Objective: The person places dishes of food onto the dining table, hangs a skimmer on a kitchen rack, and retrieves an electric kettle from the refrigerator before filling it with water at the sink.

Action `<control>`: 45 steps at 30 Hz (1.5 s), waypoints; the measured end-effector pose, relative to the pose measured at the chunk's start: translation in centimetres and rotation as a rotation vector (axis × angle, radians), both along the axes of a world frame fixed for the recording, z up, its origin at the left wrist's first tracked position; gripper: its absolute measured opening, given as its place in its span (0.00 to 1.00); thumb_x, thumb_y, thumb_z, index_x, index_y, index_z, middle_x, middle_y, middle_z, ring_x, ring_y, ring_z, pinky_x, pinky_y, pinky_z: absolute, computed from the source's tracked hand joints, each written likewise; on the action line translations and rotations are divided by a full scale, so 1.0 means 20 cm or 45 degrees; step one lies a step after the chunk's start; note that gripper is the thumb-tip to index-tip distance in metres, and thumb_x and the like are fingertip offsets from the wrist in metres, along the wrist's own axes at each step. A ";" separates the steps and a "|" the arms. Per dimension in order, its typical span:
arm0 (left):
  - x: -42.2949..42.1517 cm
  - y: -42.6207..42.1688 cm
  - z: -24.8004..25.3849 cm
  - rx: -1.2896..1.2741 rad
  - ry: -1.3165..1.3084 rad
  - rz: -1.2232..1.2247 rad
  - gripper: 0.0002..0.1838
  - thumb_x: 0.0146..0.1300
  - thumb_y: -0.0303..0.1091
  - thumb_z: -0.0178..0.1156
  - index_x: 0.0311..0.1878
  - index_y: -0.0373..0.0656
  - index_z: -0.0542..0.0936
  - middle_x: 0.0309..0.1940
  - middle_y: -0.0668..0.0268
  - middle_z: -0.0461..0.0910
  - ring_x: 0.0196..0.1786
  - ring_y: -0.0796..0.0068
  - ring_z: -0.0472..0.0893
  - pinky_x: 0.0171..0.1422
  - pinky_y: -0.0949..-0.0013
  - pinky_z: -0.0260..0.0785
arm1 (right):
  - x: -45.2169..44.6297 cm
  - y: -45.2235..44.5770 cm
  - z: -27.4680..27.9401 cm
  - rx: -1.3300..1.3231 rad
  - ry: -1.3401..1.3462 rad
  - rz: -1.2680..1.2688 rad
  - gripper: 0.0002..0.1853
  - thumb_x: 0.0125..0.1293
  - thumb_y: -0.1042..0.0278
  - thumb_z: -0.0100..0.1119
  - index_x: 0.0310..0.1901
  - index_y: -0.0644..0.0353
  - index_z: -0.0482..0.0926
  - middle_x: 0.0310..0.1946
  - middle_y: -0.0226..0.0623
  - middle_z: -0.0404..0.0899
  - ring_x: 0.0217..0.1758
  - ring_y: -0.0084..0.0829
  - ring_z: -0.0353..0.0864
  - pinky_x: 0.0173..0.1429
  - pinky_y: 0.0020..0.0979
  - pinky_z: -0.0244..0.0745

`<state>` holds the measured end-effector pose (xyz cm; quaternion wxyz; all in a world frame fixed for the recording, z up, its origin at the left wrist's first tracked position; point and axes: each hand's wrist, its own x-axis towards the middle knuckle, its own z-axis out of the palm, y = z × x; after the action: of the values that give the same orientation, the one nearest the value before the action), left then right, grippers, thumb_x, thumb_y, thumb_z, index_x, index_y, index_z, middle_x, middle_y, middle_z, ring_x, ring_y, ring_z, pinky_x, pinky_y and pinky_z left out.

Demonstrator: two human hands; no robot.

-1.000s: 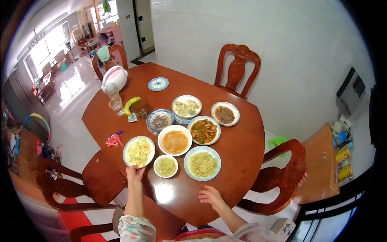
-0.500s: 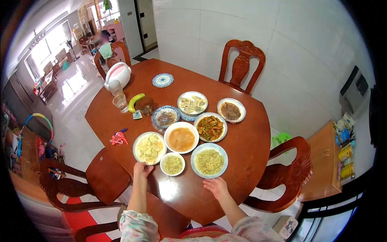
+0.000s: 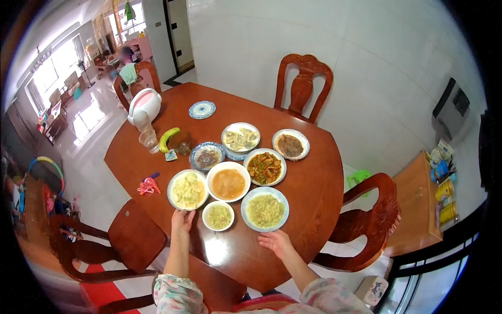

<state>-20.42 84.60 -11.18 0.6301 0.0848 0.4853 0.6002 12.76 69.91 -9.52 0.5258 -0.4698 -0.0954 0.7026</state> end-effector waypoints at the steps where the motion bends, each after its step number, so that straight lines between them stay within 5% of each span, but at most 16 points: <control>1: 0.01 0.02 0.01 -0.024 -0.021 0.019 0.21 0.60 0.17 0.43 0.57 0.40 0.67 0.51 0.60 0.73 0.48 0.63 0.76 0.52 0.63 0.74 | 0.01 0.00 0.00 -0.002 0.003 0.005 0.17 0.62 0.72 0.50 0.52 0.69 0.67 0.48 0.53 0.71 0.48 0.47 0.76 0.50 0.43 0.76; 6: 0.02 0.12 -0.03 -0.063 -0.149 0.097 0.20 0.60 0.17 0.43 0.57 0.40 0.66 0.52 0.60 0.72 0.49 0.64 0.76 0.52 0.64 0.74 | 0.04 0.01 -0.03 -0.002 0.074 0.023 0.19 0.63 0.70 0.51 0.52 0.70 0.65 0.51 0.55 0.69 0.50 0.47 0.76 0.49 0.44 0.76; 13: 0.09 -0.01 0.01 -0.055 0.028 -0.032 0.23 0.57 0.21 0.49 0.58 0.42 0.65 0.39 0.62 0.75 0.38 0.66 0.78 0.44 0.66 0.76 | 0.04 -0.03 0.02 0.000 0.104 0.150 0.21 0.64 0.65 0.49 0.56 0.66 0.64 0.58 0.52 0.65 0.57 0.52 0.70 0.54 0.49 0.72; 14: 0.14 -0.08 0.04 -0.144 0.282 -0.006 0.22 0.56 0.23 0.50 0.56 0.42 0.67 0.39 0.61 0.75 0.37 0.64 0.78 0.41 0.64 0.76 | 0.03 -0.03 0.02 0.001 0.096 0.140 0.22 0.64 0.65 0.49 0.57 0.65 0.63 0.59 0.52 0.65 0.57 0.52 0.70 0.53 0.49 0.72; 16: 0.22 -0.19 0.03 -0.219 0.012 -0.177 0.21 0.58 0.26 0.50 0.57 0.44 0.68 0.43 0.61 0.74 0.39 0.62 0.77 0.40 0.60 0.76 | 0.00 -0.04 0.02 0.000 0.082 0.115 0.25 0.64 0.65 0.50 0.60 0.64 0.60 0.59 0.51 0.64 0.57 0.51 0.71 0.53 0.50 0.73; 18: 0.34 -0.30 0.08 -0.375 0.084 -0.298 0.20 0.61 0.28 0.48 0.58 0.46 0.68 0.48 0.60 0.73 0.41 0.59 0.77 0.40 0.56 0.77 | -0.06 -0.06 0.06 0.013 0.020 0.078 0.30 0.63 0.66 0.51 0.64 0.63 0.52 0.60 0.51 0.64 0.56 0.52 0.71 0.52 0.49 0.73; 25: 0.43 -0.30 0.03 -0.066 0.082 -0.285 0.23 0.60 0.18 0.40 0.58 0.45 0.67 0.52 0.57 0.73 0.48 0.55 0.78 0.41 0.53 0.78 | -0.04 -0.29 0.12 -0.021 0.025 0.000 0.41 0.64 0.68 0.51 0.69 0.58 0.34 0.61 0.52 0.63 0.54 0.52 0.73 0.50 0.48 0.75; 33: 0.35 -0.19 -0.02 -0.101 -0.013 -0.021 0.24 0.60 0.18 0.42 0.59 0.50 0.65 0.55 0.62 0.71 0.52 0.57 0.76 0.46 0.46 0.73 | 0.03 -0.56 0.09 -0.069 -0.088 -0.091 0.39 0.64 0.69 0.51 0.69 0.61 0.37 0.59 0.53 0.64 0.52 0.50 0.75 0.48 0.46 0.76; 37: 0.31 -0.19 -0.04 -0.113 -0.038 -0.011 0.21 0.63 0.25 0.45 0.60 0.50 0.67 0.53 0.62 0.72 0.50 0.61 0.75 0.48 0.55 0.71 | 0.03 -0.69 0.10 -0.050 -0.102 -0.086 0.34 0.64 0.69 0.51 0.67 0.61 0.44 0.58 0.53 0.65 0.51 0.49 0.76 0.48 0.46 0.76; 40: 0.39 -0.35 0.04 -0.206 -0.070 0.015 0.08 0.61 0.31 0.50 0.43 0.46 0.70 0.34 0.64 0.71 0.32 0.68 0.73 0.36 0.65 0.71 | 0.04 -0.76 0.09 -0.026 -0.095 -0.150 0.32 0.64 0.68 0.51 0.66 0.62 0.48 0.57 0.53 0.66 0.51 0.49 0.76 0.48 0.46 0.76; 41: 0.47 -0.48 0.16 -0.155 -0.094 -0.093 0.04 0.58 0.32 0.51 0.31 0.46 0.67 0.23 0.67 0.65 0.23 0.70 0.69 0.27 0.68 0.69 | 0.05 -0.78 0.11 -0.034 -0.102 -0.157 0.32 0.64 0.68 0.52 0.66 0.62 0.49 0.57 0.52 0.66 0.51 0.48 0.76 0.48 0.46 0.76; 42: 0.56 -0.60 0.17 -0.056 -0.126 -0.136 0.07 0.56 0.32 0.50 0.24 0.46 0.65 0.17 0.66 0.65 0.17 0.70 0.66 0.20 0.70 0.66 | 0.06 -0.81 0.13 -0.041 -0.109 -0.163 0.32 0.64 0.68 0.52 0.65 0.62 0.49 0.57 0.52 0.66 0.51 0.48 0.76 0.48 0.45 0.77; 43: 0.59 -0.72 0.11 0.103 -0.136 -0.507 0.07 0.55 0.32 0.49 0.22 0.45 0.66 0.15 0.64 0.67 0.16 0.71 0.67 0.20 0.71 0.66 | 0.07 -0.84 0.15 -0.045 -0.116 -0.169 0.32 0.64 0.68 0.52 0.65 0.62 0.50 0.57 0.52 0.67 0.51 0.47 0.76 0.48 0.45 0.77; 45: 0.84 -1.04 0.14 -0.085 -0.151 -0.682 0.08 0.57 0.33 0.50 0.24 0.42 0.71 0.17 0.61 0.72 0.17 0.68 0.72 0.18 0.70 0.66 | 0.12 -0.95 0.17 -0.033 -0.163 -0.150 0.32 0.63 0.67 0.54 0.65 0.62 0.51 0.56 0.50 0.68 0.51 0.46 0.76 0.47 0.45 0.77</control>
<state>-3.70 63.84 -8.46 0.7962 0.1540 0.4272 0.3999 15.24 50.86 -6.03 0.5531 -0.5253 -0.0918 0.6401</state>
